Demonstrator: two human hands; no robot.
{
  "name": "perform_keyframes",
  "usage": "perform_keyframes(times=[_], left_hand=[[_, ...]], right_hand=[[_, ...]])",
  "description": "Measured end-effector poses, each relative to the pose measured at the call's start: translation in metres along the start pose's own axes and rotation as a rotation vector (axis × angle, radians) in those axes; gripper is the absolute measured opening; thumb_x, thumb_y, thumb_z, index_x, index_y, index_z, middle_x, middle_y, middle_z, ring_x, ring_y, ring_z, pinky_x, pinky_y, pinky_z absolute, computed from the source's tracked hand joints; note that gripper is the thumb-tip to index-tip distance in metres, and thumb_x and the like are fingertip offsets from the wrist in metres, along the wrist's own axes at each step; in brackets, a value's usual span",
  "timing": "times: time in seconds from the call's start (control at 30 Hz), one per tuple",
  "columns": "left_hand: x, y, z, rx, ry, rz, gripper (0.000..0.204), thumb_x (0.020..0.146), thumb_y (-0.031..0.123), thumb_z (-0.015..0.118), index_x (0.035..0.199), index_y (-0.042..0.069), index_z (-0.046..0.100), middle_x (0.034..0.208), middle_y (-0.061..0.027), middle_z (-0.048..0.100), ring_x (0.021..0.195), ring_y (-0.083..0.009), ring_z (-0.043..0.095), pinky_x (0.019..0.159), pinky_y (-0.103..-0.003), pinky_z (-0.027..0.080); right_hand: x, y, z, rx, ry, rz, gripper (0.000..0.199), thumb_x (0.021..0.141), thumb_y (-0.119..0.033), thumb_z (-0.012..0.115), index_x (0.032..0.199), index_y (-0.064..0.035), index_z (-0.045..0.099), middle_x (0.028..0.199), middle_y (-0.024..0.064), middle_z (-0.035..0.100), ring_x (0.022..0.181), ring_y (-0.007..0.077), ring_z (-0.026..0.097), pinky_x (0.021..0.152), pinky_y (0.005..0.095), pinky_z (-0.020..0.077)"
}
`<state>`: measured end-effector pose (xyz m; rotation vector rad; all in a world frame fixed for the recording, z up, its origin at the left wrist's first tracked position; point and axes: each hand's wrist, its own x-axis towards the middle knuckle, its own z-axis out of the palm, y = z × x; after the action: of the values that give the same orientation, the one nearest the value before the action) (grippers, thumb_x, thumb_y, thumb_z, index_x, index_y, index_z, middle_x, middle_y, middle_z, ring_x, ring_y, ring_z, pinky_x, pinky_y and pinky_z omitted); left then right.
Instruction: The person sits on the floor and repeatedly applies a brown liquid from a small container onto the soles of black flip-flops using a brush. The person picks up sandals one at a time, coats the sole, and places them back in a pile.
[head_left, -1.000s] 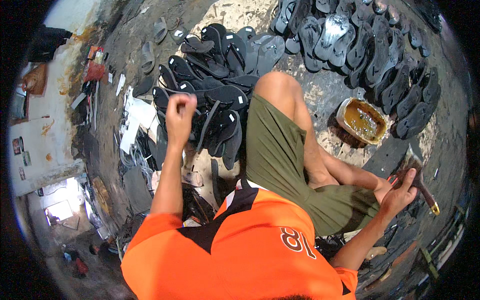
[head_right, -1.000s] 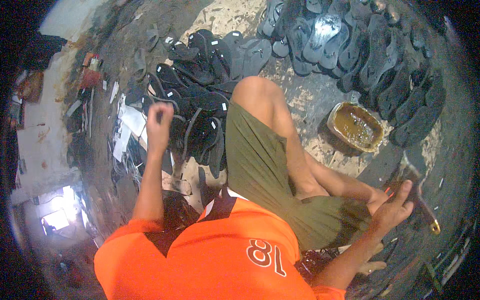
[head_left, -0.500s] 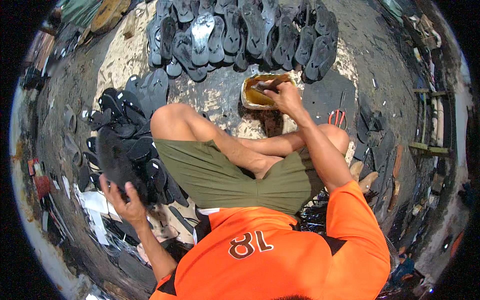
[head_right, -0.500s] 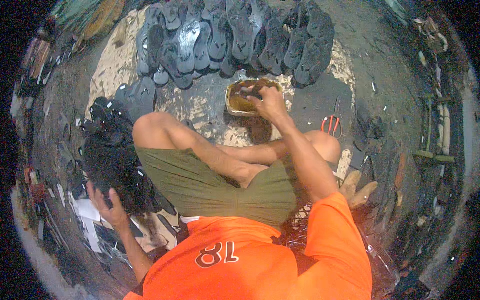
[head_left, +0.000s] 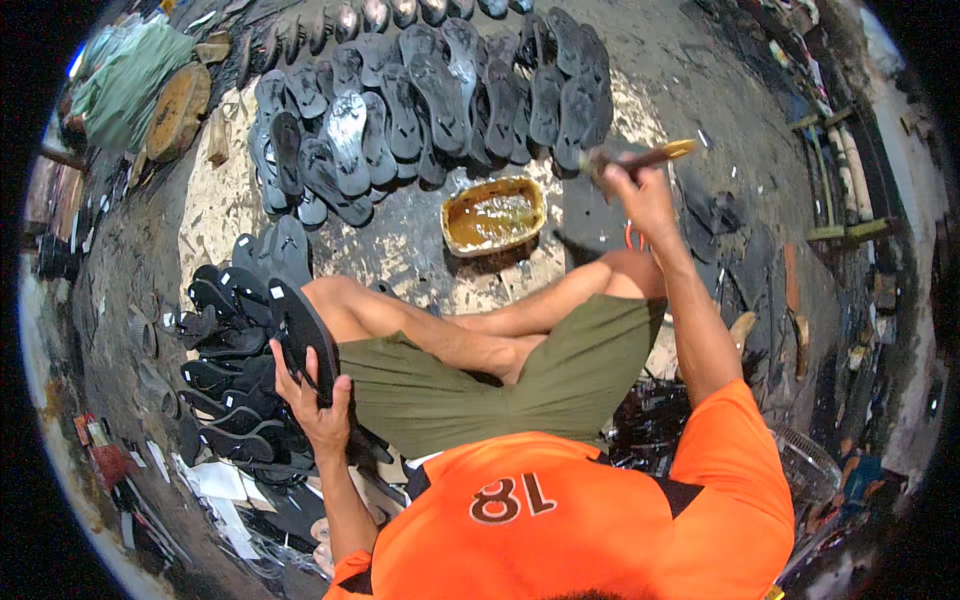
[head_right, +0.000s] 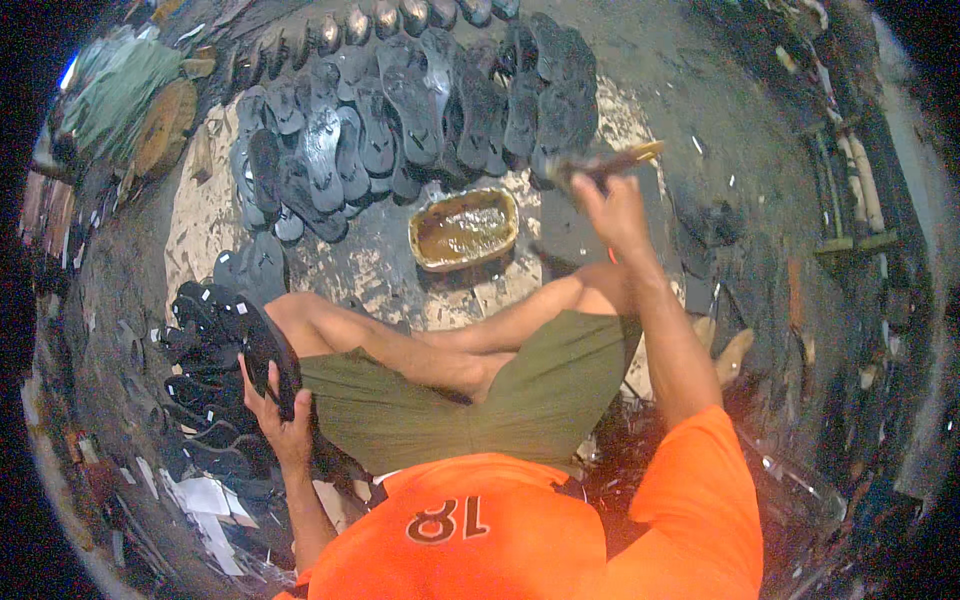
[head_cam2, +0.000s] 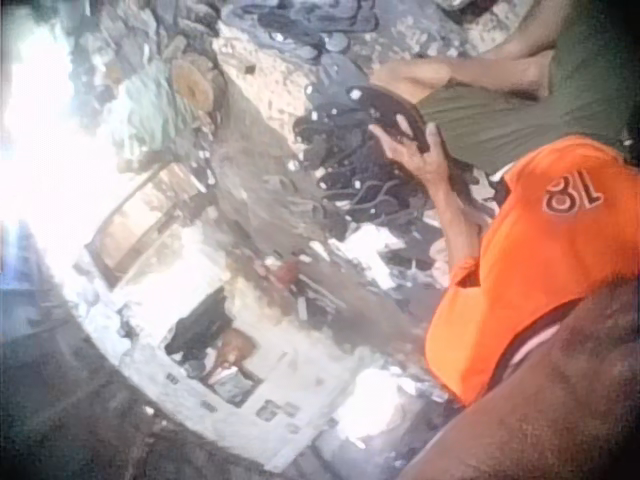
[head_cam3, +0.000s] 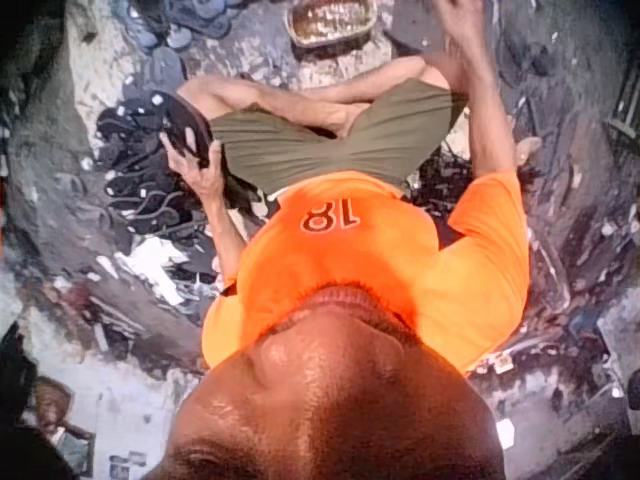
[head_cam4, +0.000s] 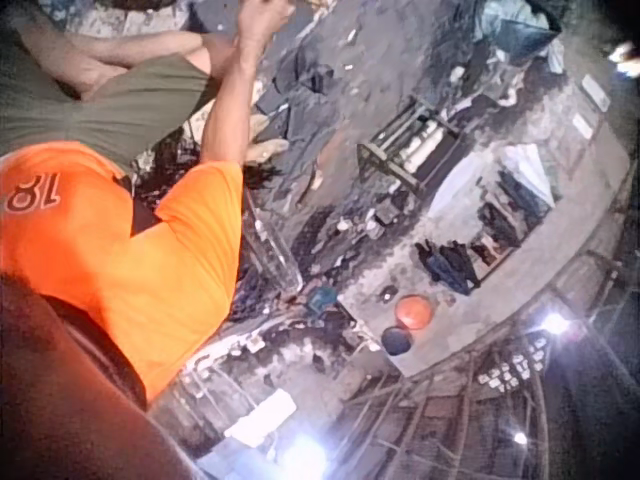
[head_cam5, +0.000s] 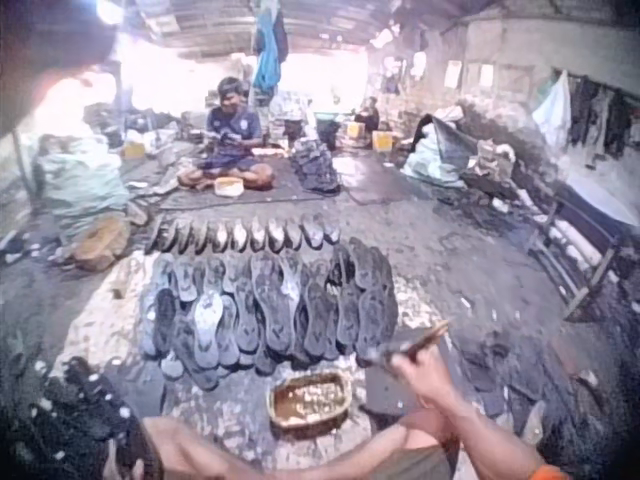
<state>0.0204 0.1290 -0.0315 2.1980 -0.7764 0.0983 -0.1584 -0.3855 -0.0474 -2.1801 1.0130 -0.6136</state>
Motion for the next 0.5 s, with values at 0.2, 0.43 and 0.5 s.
perform_keyframes(times=[0.2, 0.43, 0.5], left_hand=[[0.057, 0.041, 0.005, -1.085, 0.012, -0.357, 0.059, 0.101, 0.039, 0.048, 0.15, 0.01, 0.032, 0.143, -0.0087, 0.047, 0.125, -0.0257, 0.051, 0.103, -0.04, 0.044], [0.07, 0.11, 0.073, -1.666, -0.212, -0.563, 0.052, 0.103, 0.042, 0.042, 0.147, 0.016, 0.034, 0.136, -0.0075, 0.051, 0.119, -0.0241, 0.054, 0.086, -0.043, 0.055], [0.074, 0.111, 0.077, -1.767, -0.227, -0.619, 0.049, 0.103, 0.042, 0.042, 0.145, 0.017, 0.038, 0.134, -0.0069, 0.053, 0.117, -0.0232, 0.055, 0.088, -0.042, 0.054]], right_hand=[[-0.019, -0.118, 0.009, 1.143, 0.355, 0.226, 0.026, 0.089, -0.029, 0.074, 0.087, -0.0059, 0.062, 0.08, 0.0037, 0.066, 0.071, 0.0082, 0.06, 0.062, 0.0267, 0.0497], [-0.077, -0.225, 0.108, 0.872, -0.029, -0.293, 0.033, 0.086, -0.019, 0.074, 0.112, -0.0025, 0.062, 0.105, 0.0105, 0.066, 0.102, 0.0198, 0.061, 0.092, 0.0334, 0.0477], [-0.102, -0.21, 0.108, 0.615, 0.013, -0.531, 0.034, 0.085, -0.015, 0.075, 0.113, -0.0026, 0.06, 0.104, 0.0108, 0.066, 0.1, 0.0206, 0.062, 0.088, 0.0359, 0.0483]])
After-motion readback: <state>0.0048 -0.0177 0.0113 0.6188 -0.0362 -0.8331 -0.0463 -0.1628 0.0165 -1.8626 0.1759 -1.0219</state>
